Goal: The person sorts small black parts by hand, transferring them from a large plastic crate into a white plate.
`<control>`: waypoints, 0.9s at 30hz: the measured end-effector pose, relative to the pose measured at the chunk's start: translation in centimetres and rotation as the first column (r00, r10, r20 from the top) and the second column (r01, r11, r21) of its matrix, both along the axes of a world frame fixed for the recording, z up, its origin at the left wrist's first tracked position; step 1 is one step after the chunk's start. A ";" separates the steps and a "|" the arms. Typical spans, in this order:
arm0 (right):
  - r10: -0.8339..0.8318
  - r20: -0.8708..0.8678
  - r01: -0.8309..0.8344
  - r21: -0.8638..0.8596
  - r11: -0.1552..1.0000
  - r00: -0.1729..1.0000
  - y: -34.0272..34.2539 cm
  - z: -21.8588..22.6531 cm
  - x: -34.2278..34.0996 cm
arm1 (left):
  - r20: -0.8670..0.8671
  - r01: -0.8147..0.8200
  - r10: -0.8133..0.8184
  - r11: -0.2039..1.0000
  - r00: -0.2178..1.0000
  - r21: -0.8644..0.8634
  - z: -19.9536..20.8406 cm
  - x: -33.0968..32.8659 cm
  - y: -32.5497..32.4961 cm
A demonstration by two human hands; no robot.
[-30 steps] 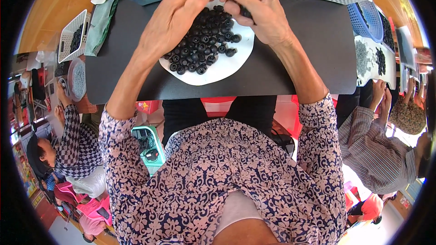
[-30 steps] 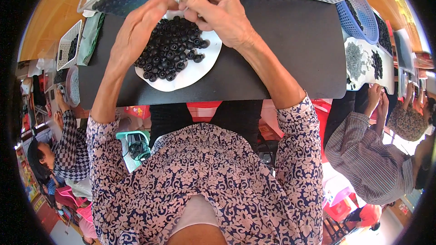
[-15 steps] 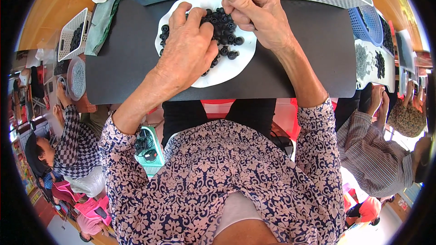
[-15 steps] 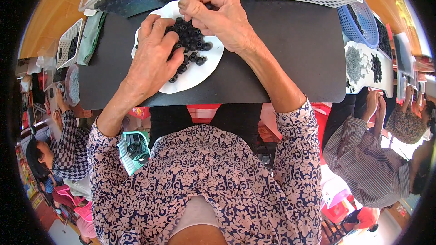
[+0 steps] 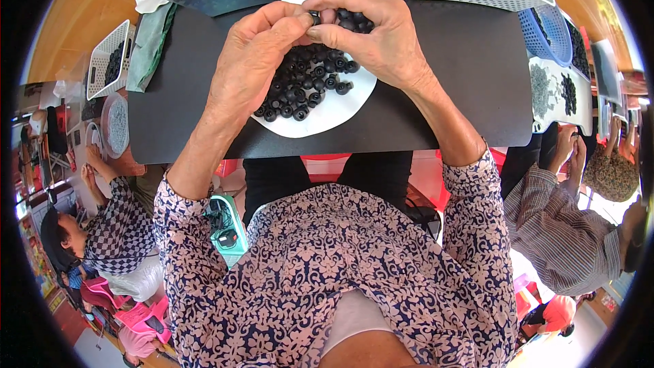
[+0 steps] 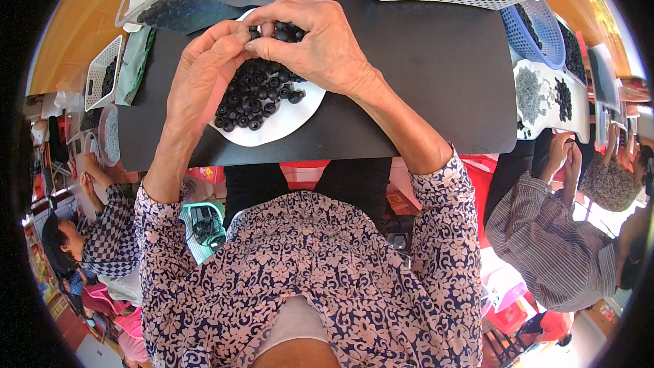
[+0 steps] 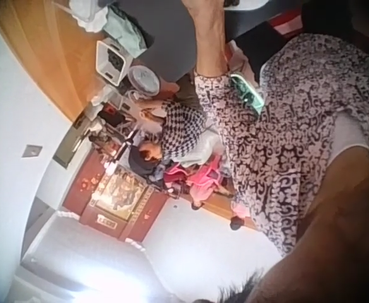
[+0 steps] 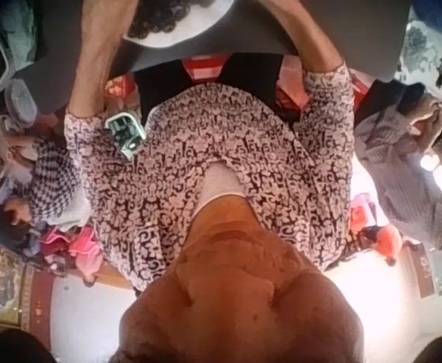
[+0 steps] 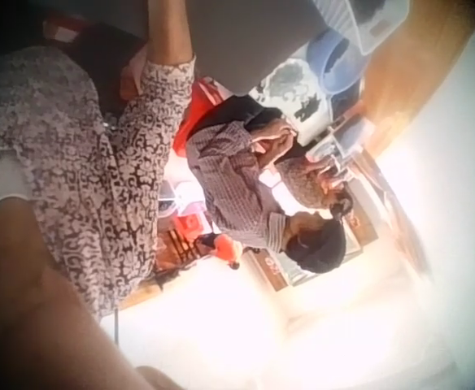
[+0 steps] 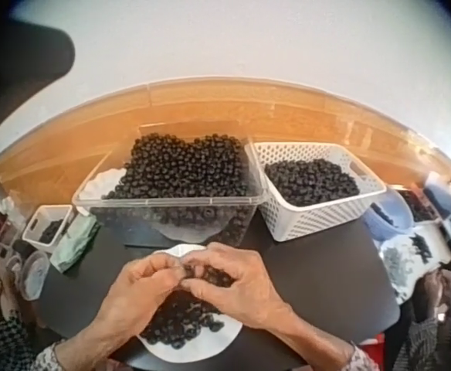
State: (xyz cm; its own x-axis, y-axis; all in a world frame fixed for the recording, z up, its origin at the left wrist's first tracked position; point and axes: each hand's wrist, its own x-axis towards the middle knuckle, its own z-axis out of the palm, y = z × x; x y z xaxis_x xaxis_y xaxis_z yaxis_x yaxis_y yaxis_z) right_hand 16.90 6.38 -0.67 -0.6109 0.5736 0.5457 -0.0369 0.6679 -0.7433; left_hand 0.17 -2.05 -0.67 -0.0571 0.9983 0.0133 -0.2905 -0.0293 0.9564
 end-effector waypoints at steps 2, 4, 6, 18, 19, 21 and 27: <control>0.001 0.007 -0.001 0.043 0.999 1.000 -0.2 0.0 0.0 | 0.075 0.032 -0.032 0.999 0.997 0.000 0.1 0.1 -0.2; -0.004 0.014 0.003 0.089 0.996 1.000 -0.3 0.1 0.0 | 0.172 0.046 -0.036 0.998 0.984 -0.053 0.6 0.5 -0.1; -0.045 -0.006 0.045 0.179 0.983 0.999 -0.5 0.2 -0.2 | 0.155 0.069 -0.060 0.996 0.986 -0.054 0.3 0.2 0.0; -0.011 -0.002 0.011 0.120 0.993 1.000 -1.0 -0.2 -0.6 | -0.126 0.068 -0.057 0.993 0.990 0.091 0.8 1.1 3.3; -0.011 -0.001 0.011 0.119 0.993 1.000 -1.0 -0.1 -0.6 | -0.236 0.100 -0.077 0.991 0.969 0.088 0.7 1.2 3.4; -0.034 -0.051 0.040 0.109 0.993 0.998 -1.2 0.1 -0.6 | -0.346 0.031 0.017 0.991 0.938 0.133 0.2 1.9 3.4; -0.094 -0.073 0.098 0.045 0.994 0.993 -1.2 0.8 -0.4 | -0.154 -0.038 0.052 0.995 0.987 0.091 0.4 2.8 4.1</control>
State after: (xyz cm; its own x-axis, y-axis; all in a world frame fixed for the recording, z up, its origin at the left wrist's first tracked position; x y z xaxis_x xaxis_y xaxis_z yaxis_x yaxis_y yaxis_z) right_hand 16.52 5.23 0.13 -0.5132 0.5997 0.6140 -0.0222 0.7059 -0.7080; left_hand 2.92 2.04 -0.22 -0.0925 0.9893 0.1131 -0.1343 -0.1250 0.9830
